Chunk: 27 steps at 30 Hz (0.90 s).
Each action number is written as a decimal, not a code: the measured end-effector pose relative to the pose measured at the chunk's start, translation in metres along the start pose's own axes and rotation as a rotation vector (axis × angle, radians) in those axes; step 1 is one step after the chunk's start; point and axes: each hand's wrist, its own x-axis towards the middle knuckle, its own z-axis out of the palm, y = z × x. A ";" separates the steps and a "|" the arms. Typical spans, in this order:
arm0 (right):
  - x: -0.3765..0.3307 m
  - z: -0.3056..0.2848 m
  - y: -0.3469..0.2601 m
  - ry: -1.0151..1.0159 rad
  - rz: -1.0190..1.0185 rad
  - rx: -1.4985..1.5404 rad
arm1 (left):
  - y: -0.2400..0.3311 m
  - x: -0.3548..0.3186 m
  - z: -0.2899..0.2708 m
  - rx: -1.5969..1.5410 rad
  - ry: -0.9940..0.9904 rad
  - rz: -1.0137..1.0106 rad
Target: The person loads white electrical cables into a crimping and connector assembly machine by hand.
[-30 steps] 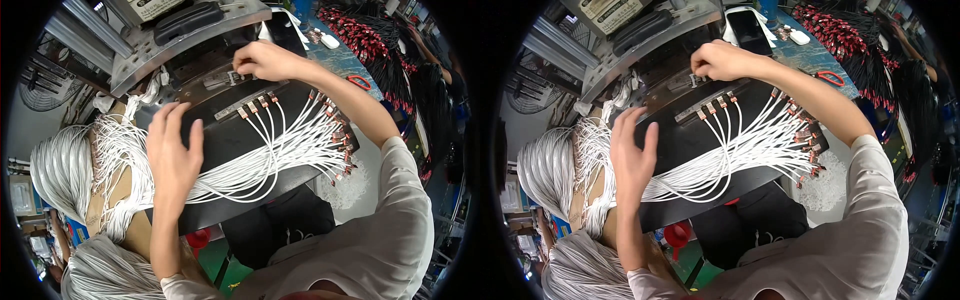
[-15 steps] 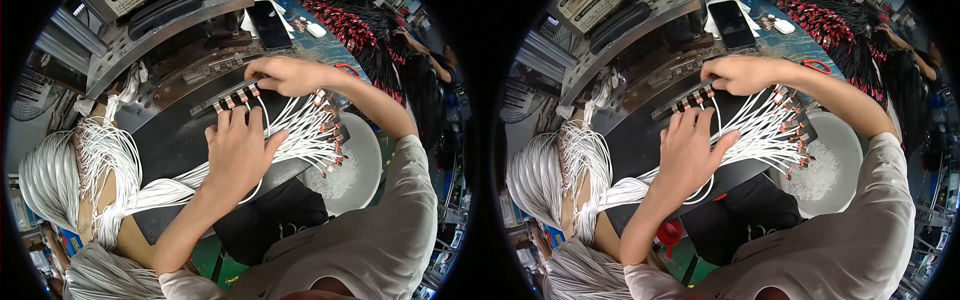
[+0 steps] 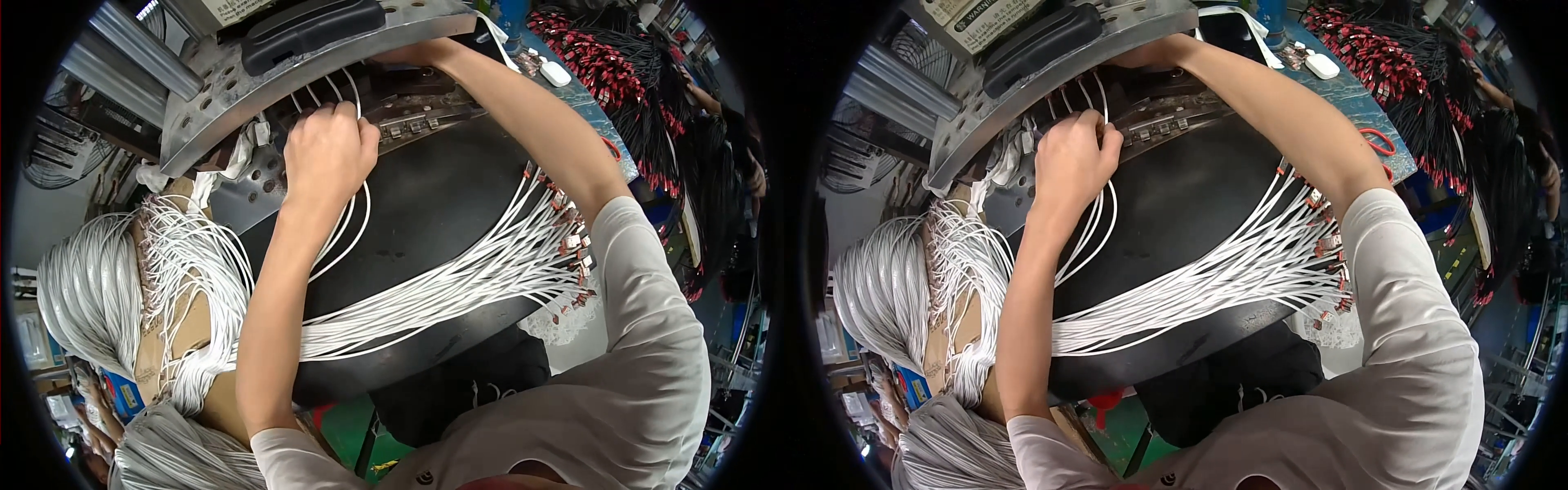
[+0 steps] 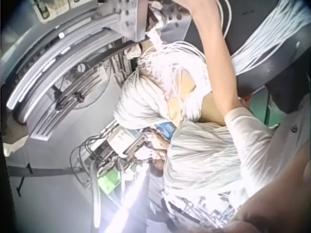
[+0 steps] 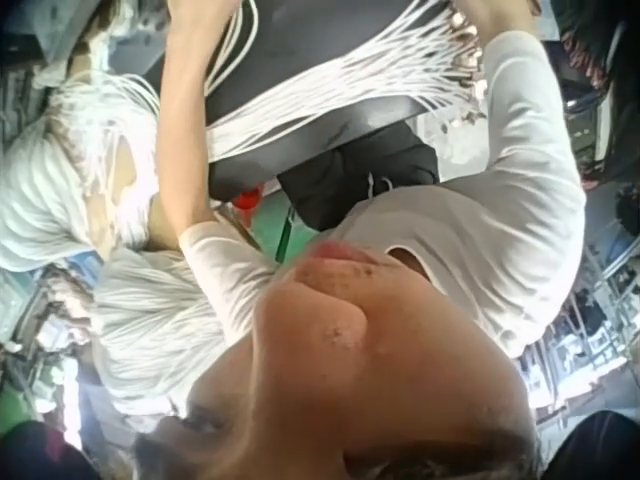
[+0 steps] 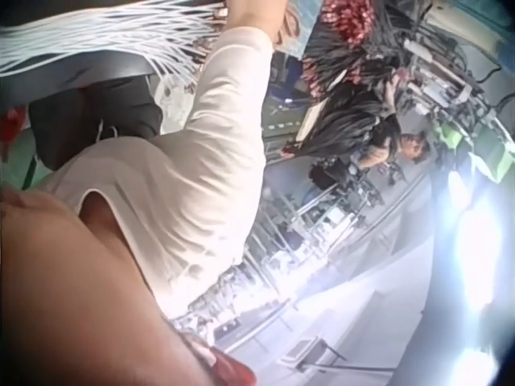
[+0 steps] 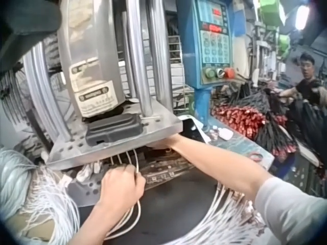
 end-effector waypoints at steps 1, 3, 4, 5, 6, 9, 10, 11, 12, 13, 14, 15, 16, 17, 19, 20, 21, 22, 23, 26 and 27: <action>0.005 -0.004 -0.001 -0.005 0.001 -0.002 | -0.004 0.001 0.001 0.005 -0.027 -0.047; 0.016 0.001 -0.024 -0.212 -0.031 -0.031 | -0.008 0.002 -0.002 0.012 -0.049 -0.078; 0.017 0.004 -0.028 -0.315 -0.048 -0.045 | -0.009 0.003 -0.002 0.018 -0.069 -0.101; 0.015 0.008 -0.027 -0.320 -0.044 -0.041 | -0.010 0.004 -0.003 0.026 -0.085 -0.122; 0.011 0.013 -0.025 -0.237 -0.016 0.042 | -0.012 0.003 -0.001 0.026 -0.085 -0.130; 0.001 0.020 -0.015 -0.073 0.041 0.213 | -0.015 -0.001 0.003 0.005 -0.013 -0.098; -0.001 0.013 -0.009 -0.109 0.007 -0.047 | -0.015 0.001 0.003 0.004 -0.008 -0.095; -0.003 0.004 0.000 -0.143 -0.026 -0.303 | -0.014 0.002 0.003 0.008 -0.060 -0.129; -0.004 -0.008 0.007 -0.174 -0.061 -0.566 | -0.011 0.003 0.001 0.011 -0.110 -0.159; -0.007 -0.019 0.013 -0.202 -0.096 -0.829 | -0.007 0.004 0.000 0.012 -0.160 -0.187; -0.008 -0.029 0.021 -0.231 -0.128 -1.085 | -0.004 0.003 -0.003 0.013 -0.158 -0.188; -0.012 -0.032 0.027 -0.260 -0.159 -1.333 | 0.000 -0.001 -0.010 0.084 -0.112 -0.134; -0.014 -0.034 0.027 -0.289 -0.190 -1.584 | 0.005 -0.004 -0.018 0.151 -0.064 -0.079; -0.025 0.006 0.001 -0.286 0.124 -1.307 | 0.004 -0.013 -0.029 0.230 -0.029 -0.040; -0.063 0.060 -0.089 -0.362 0.638 -0.798 | 0.021 -0.041 -0.057 0.123 0.065 -0.019; -0.096 0.064 -0.118 -0.451 0.457 -0.753 | 0.040 -0.053 -0.070 -0.100 0.012 -0.124; -0.123 0.067 -0.154 -0.624 0.456 -0.574 | 0.061 -0.068 -0.090 -0.322 -0.033 -0.220; -0.156 0.073 -0.175 -0.754 0.397 -0.264 | 0.083 -0.090 -0.118 -0.632 -0.151 -0.381; -0.188 0.079 -0.189 -0.881 0.512 0.087 | 0.089 -0.129 -0.123 -1.011 -0.140 -0.336; -0.301 0.107 -0.195 -0.996 0.761 0.596 | 0.103 -0.254 -0.136 -1.897 -0.489 -0.491; -0.323 0.108 -0.197 -0.847 1.187 0.465 | 0.111 -0.287 -0.129 -1.819 -0.461 -0.764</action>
